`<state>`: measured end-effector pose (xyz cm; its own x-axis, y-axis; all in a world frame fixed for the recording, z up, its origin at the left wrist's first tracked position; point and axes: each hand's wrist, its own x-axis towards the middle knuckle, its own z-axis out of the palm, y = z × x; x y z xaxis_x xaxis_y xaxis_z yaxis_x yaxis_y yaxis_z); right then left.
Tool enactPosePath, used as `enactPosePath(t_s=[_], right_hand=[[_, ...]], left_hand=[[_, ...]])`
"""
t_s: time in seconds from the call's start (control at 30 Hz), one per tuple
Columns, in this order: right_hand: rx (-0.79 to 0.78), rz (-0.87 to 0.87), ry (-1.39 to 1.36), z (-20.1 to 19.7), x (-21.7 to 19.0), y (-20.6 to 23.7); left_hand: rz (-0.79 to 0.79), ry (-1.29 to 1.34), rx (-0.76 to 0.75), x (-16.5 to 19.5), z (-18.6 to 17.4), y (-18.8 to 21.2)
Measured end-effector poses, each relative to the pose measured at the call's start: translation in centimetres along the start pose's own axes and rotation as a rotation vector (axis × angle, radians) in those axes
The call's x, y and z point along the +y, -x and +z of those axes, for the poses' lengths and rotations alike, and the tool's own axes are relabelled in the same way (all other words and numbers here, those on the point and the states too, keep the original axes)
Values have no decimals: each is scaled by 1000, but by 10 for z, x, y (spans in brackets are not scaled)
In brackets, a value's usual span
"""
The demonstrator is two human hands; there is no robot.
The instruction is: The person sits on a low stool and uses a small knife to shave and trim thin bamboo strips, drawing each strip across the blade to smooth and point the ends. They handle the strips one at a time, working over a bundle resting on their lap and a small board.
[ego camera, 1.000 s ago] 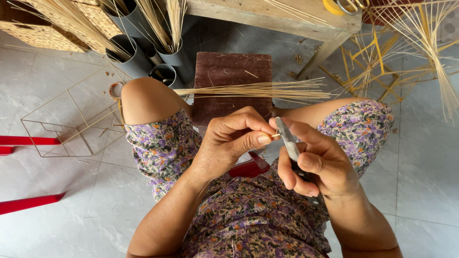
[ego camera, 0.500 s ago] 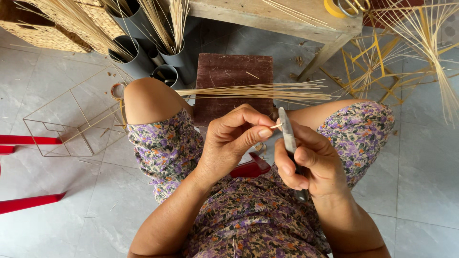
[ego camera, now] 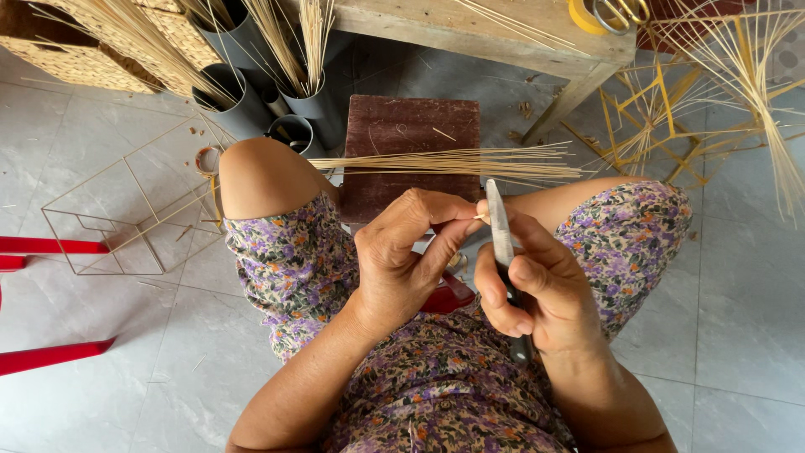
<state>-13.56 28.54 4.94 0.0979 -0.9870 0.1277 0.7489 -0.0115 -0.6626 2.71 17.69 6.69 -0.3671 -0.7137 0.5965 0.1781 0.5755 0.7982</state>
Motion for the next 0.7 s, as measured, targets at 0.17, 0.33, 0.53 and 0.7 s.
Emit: enactPosePath(t_s=[0.17, 0.33, 0.53, 0.7], right_hand=[[17, -1, -4, 9, 3, -1], [31, -117, 278, 12, 6, 0], [83, -119, 270, 7, 11, 1], [59, -103, 181, 1, 14, 0]], left_hand=[[-36, 38, 3, -3, 2, 3], [-69, 21, -33, -3, -2, 2], [-37, -5, 2, -4, 0, 3], [-98, 71, -9, -2, 0, 3]])
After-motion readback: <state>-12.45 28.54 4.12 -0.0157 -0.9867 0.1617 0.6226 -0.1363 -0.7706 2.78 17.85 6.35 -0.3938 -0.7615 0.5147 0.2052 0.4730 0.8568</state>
